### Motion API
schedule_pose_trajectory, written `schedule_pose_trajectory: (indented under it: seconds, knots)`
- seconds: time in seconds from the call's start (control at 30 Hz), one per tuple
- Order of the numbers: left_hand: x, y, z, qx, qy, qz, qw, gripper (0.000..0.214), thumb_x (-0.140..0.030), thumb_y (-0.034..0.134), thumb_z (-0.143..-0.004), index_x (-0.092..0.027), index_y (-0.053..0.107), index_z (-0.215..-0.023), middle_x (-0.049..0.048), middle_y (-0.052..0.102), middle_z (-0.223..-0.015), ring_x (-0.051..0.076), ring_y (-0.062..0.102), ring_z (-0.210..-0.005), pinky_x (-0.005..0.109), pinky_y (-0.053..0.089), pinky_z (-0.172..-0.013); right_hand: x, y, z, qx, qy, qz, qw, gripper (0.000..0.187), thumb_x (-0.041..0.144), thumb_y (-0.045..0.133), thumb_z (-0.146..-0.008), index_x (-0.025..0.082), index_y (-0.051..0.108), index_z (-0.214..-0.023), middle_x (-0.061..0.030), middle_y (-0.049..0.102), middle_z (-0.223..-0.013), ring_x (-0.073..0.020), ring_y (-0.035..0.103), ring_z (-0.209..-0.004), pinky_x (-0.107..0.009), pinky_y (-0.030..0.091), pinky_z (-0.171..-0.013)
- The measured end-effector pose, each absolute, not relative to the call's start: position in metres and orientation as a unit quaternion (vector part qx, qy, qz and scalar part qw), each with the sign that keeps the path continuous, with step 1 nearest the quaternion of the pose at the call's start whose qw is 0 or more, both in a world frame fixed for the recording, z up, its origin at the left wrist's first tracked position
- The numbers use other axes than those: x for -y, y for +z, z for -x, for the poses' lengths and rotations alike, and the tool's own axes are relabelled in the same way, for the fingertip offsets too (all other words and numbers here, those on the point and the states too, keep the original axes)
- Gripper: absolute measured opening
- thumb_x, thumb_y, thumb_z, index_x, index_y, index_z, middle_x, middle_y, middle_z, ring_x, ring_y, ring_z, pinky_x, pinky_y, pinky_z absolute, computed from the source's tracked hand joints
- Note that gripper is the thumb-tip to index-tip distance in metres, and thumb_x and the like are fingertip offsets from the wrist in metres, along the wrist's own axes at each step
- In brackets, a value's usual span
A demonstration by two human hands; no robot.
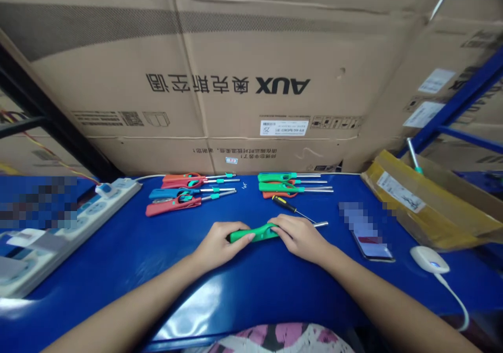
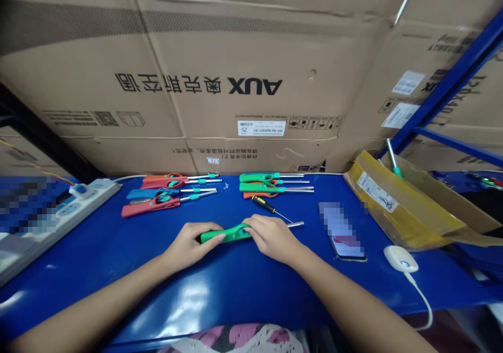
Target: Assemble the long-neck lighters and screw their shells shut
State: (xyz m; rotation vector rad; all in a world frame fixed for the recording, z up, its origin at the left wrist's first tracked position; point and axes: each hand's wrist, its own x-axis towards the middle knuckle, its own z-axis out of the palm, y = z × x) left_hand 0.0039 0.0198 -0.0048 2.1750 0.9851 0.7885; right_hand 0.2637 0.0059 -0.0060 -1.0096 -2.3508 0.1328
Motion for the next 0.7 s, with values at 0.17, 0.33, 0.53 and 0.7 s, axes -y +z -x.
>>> schedule_pose_trajectory:
  seconds: [0.17,0.33,0.53,0.7]
  knots:
    - [-0.023,-0.004,-0.007,-0.403,0.307,-0.805,0.308,0.035,-0.046,0.05,-0.1,-0.018,0.07,-0.093,0.0004,0.07,-0.072,0.014,0.062,-0.062,0.023,0.046,-0.059,-0.004,-0.005,-0.263,0.879,0.033,0.408,0.242,0.041,0.041,0.057,-0.099,0.021,0.056,-0.135,-0.011,0.071,-0.121,-0.0251,0.072,-0.102,-0.037,0.06,-0.082]
    - [-0.021,-0.003,-0.007,-0.414,0.299,-0.799,0.317,0.035,-0.048,0.045,-0.102,-0.02,0.066,-0.102,-0.0001,0.07,-0.077,0.014,0.062,-0.063,0.024,0.047,-0.06,-0.005,-0.012,-0.261,0.874,0.026,0.43,0.224,0.044,0.04,0.056,-0.099,0.022,0.052,-0.139,-0.0111,0.071,-0.116,-0.0266,0.074,-0.093,-0.04,0.061,-0.078]
    - [-0.021,0.003,-0.004,-0.396,0.27,-0.828,0.291,0.038,-0.045,0.037,-0.105,-0.02,0.062,-0.119,0.0062,0.073,-0.108,0.018,0.069,-0.092,0.028,0.054,-0.082,-0.005,-0.008,-0.269,0.878,-0.03,0.43,0.208,0.046,0.041,0.056,-0.099,0.023,0.052,-0.14,-0.0128,0.069,-0.121,-0.0272,0.074,-0.088,-0.041,0.061,-0.071]
    - [-0.036,0.026,0.019,-0.415,0.216,-0.86,0.204,0.043,-0.049,0.043,-0.102,-0.019,0.059,-0.129,0.0106,0.07,-0.116,0.023,0.066,-0.103,0.035,0.052,-0.095,-0.011,0.01,-0.281,0.849,-0.087,0.475,0.215,0.041,0.042,0.053,-0.1,0.022,0.054,-0.136,-0.0134,0.067,-0.123,-0.0263,0.074,-0.085,-0.036,0.059,-0.063]
